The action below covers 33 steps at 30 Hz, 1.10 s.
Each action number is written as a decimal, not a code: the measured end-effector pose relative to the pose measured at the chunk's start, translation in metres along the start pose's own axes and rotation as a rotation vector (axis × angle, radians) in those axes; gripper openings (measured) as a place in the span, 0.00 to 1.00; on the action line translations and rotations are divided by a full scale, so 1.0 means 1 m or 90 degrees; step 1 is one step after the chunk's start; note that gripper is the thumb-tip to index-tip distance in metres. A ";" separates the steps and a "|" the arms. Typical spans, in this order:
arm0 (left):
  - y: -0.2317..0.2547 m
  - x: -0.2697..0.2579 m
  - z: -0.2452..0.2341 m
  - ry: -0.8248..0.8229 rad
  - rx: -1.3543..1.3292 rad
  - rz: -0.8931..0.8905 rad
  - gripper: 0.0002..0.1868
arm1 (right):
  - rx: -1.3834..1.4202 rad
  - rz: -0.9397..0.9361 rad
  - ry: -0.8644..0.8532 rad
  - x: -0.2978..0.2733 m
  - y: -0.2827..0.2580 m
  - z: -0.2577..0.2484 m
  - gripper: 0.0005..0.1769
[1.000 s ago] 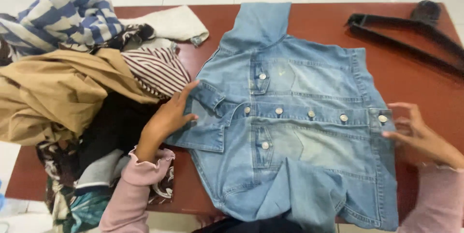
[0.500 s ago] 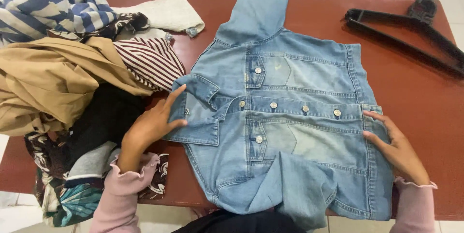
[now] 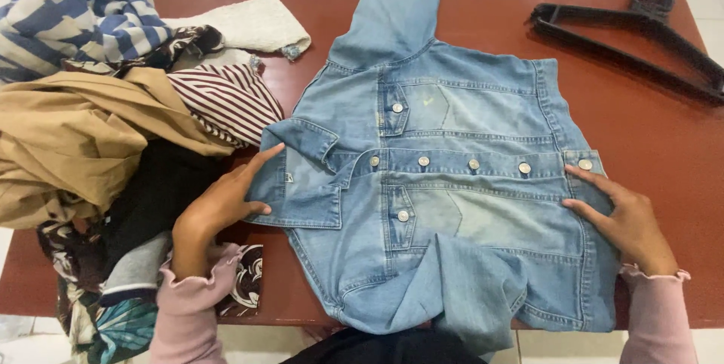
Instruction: The person folds a light blue denim jacket on a reddish-brown table. They smooth the fabric, fold one sleeve inward, and then fold the jacket in half.
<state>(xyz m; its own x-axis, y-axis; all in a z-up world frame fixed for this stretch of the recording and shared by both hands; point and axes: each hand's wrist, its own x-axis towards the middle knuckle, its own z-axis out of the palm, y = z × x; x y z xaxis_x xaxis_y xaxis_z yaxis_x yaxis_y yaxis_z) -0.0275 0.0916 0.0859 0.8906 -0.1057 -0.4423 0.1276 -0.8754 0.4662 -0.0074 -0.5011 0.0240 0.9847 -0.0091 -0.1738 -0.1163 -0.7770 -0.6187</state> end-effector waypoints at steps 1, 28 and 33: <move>0.010 -0.005 -0.002 -0.009 0.055 -0.038 0.62 | -0.025 -0.032 0.024 0.000 0.007 0.002 0.38; -0.009 -0.034 0.007 0.007 0.396 -0.129 0.35 | -0.158 0.196 -0.098 0.024 0.048 -0.033 0.43; 0.021 0.036 -0.007 0.359 0.447 0.170 0.18 | -0.235 -0.019 0.117 0.061 0.014 -0.038 0.44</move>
<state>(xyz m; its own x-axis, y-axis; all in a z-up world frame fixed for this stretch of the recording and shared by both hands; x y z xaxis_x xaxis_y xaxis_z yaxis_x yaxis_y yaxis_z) 0.0100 0.0728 0.0849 0.9560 -0.2606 0.1345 -0.2401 -0.9589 -0.1511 0.0564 -0.5365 0.0339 0.9976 -0.0696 0.0011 -0.0661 -0.9518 -0.2995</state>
